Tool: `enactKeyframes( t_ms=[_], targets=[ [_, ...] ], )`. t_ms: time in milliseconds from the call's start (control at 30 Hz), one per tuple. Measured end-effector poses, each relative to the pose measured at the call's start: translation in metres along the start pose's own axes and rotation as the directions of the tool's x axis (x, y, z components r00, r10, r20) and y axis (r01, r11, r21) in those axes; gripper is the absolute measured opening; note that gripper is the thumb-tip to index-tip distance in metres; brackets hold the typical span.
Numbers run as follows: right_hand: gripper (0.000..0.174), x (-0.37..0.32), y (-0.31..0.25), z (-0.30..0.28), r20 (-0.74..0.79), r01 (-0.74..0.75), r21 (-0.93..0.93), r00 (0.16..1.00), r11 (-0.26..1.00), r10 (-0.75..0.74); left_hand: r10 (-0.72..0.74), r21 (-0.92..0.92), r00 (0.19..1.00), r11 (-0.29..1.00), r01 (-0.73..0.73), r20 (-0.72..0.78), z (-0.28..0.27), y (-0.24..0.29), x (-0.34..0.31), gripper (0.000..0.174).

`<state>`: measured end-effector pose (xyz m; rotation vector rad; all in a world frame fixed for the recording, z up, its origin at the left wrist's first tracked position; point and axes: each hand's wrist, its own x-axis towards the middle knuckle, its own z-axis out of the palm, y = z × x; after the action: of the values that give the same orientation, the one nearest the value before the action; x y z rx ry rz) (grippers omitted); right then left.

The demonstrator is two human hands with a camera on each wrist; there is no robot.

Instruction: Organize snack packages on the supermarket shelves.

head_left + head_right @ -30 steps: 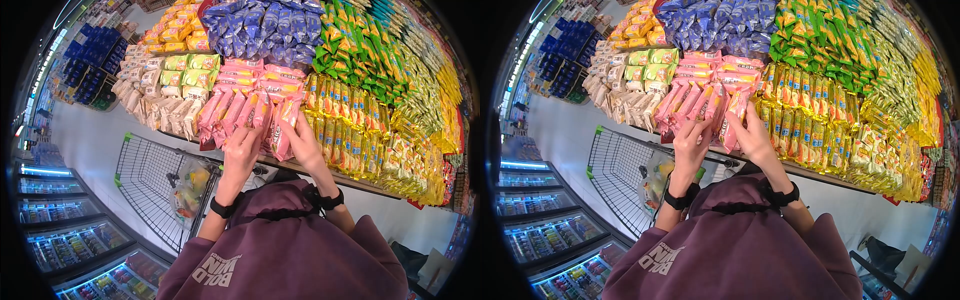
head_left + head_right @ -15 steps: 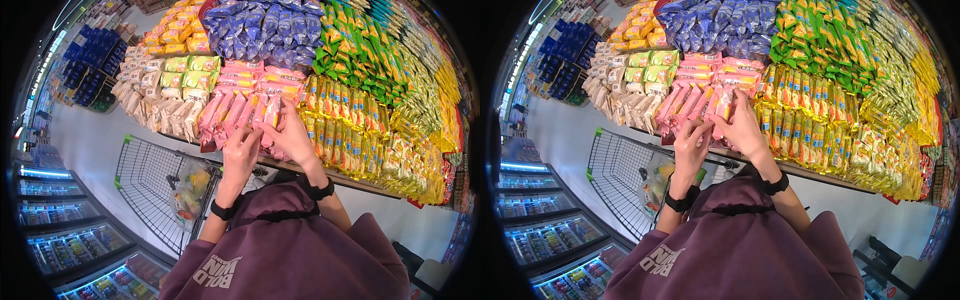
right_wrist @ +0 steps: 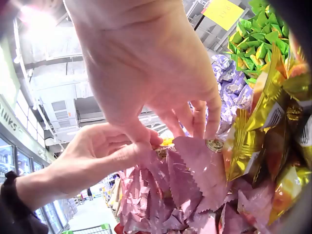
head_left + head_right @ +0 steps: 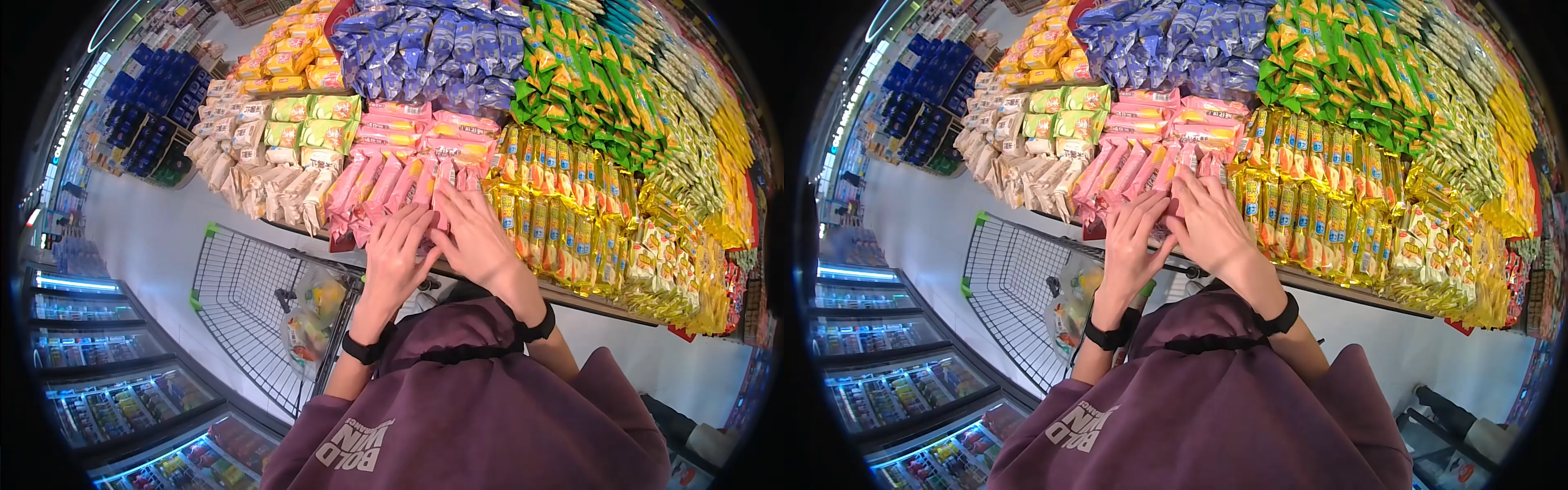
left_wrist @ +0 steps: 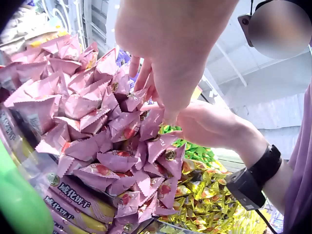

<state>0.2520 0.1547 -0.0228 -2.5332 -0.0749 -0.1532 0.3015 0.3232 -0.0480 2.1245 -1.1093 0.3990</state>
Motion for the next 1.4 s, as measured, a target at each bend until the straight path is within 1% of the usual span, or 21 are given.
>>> enactKeyframes(
  t_ms=[100,200,300,400,500,533,633,700,733,833,933,1033,1067,1167,1200,1300,1400],
  targets=[
    [0.063,-0.011,0.002,0.005,-0.046,0.137,-0.184,0.988,0.973,-0.148,0.024,0.026,0.999,0.999,-0.025,0.024,0.000,-0.005,-0.001,0.053],
    [0.065,-0.006,0.013,0.015,-0.048,0.149,-0.234,0.985,0.961,-0.164,0.041,-0.008,0.999,0.999,-0.041,-0.005,0.009,-0.016,-0.004,0.053],
    [0.066,0.003,0.024,0.022,-0.030,0.152,-0.289,0.985,0.945,-0.167,0.050,0.004,0.999,0.999,-0.050,0.011,0.009,-0.017,0.000,0.050],
    [0.070,0.005,0.029,0.023,-0.028,0.170,-0.341,0.981,0.924,-0.191,0.026,0.076,0.996,0.997,-0.019,-0.084,-0.006,0.000,0.009,0.043],
    [0.069,0.003,0.021,0.016,-0.029,0.110,-0.187,0.993,0.976,-0.117,-0.130,0.136,0.973,0.978,0.157,-0.191,-0.012,-0.005,0.010,0.043],
    [0.067,0.004,0.017,0.015,-0.039,0.121,-0.188,0.991,0.975,-0.130,-0.150,0.114,0.965,0.978,0.177,-0.215,-0.011,-0.009,0.009,0.040],
    [0.062,0.004,0.010,0.016,-0.044,0.151,-0.186,0.986,0.971,-0.161,-0.105,0.088,0.989,0.990,0.115,-0.105,-0.009,-0.018,0.005,0.035],
    [0.059,0.005,0.012,0.026,-0.017,0.175,-0.175,0.983,0.969,-0.180,-0.053,0.078,0.995,0.995,0.060,-0.087,-0.001,-0.022,0.003,0.034],
    [0.058,0.006,0.013,0.029,-0.029,0.175,-0.214,0.982,0.961,-0.185,-0.026,0.072,0.997,0.997,0.032,-0.077,0.001,-0.023,0.003,0.034],
    [0.058,0.007,0.017,0.033,-0.056,0.198,-0.215,0.975,0.956,-0.214,-0.011,0.085,0.999,0.996,0.015,-0.050,0.000,-0.021,0.004,0.034],
    [0.061,0.007,0.017,0.030,-0.012,0.207,-0.268,0.976,0.941,-0.218,-0.007,0.059,0.996,0.998,0.012,-0.085,-0.006,-0.014,0.009,0.034],
    [0.067,0.001,0.008,0.021,-0.016,0.169,-0.188,0.984,0.967,-0.176,-0.069,0.118,0.989,0.989,0.084,-0.128,-0.010,-0.010,0.011,0.034],
    [0.075,-0.001,0.006,0.018,-0.019,0.155,-0.199,0.987,0.968,-0.162,-0.065,0.194,0.990,0.977,0.088,-0.124,-0.013,-0.009,0.013,0.032],
    [0.080,-0.011,0.006,0.015,-0.050,0.063,-0.269,0.996,0.961,-0.079,-0.080,0.168,0.996,0.982,0.085,-0.040,-0.010,-0.022,0.008,0.029],
    [0.084,-0.012,0.008,0.014,-0.044,0.043,-0.263,0.997,0.964,-0.057,-0.083,0.148,0.996,0.985,0.088,-0.037,-0.007,-0.024,0.006,0.027],
    [0.085,-0.010,0.019,0.023,0.011,0.045,-0.286,0.999,0.957,-0.044,-0.075,0.159,0.997,0.984,0.078,-0.025,-0.006,-0.023,0.008,0.027],
    [0.085,-0.005,0.017,0.025,-0.032,0.036,-0.272,0.998,0.962,-0.046,-0.041,0.172,0.999,0.984,0.043,-0.019,-0.004,-0.027,0.008,0.030]
  ],
)
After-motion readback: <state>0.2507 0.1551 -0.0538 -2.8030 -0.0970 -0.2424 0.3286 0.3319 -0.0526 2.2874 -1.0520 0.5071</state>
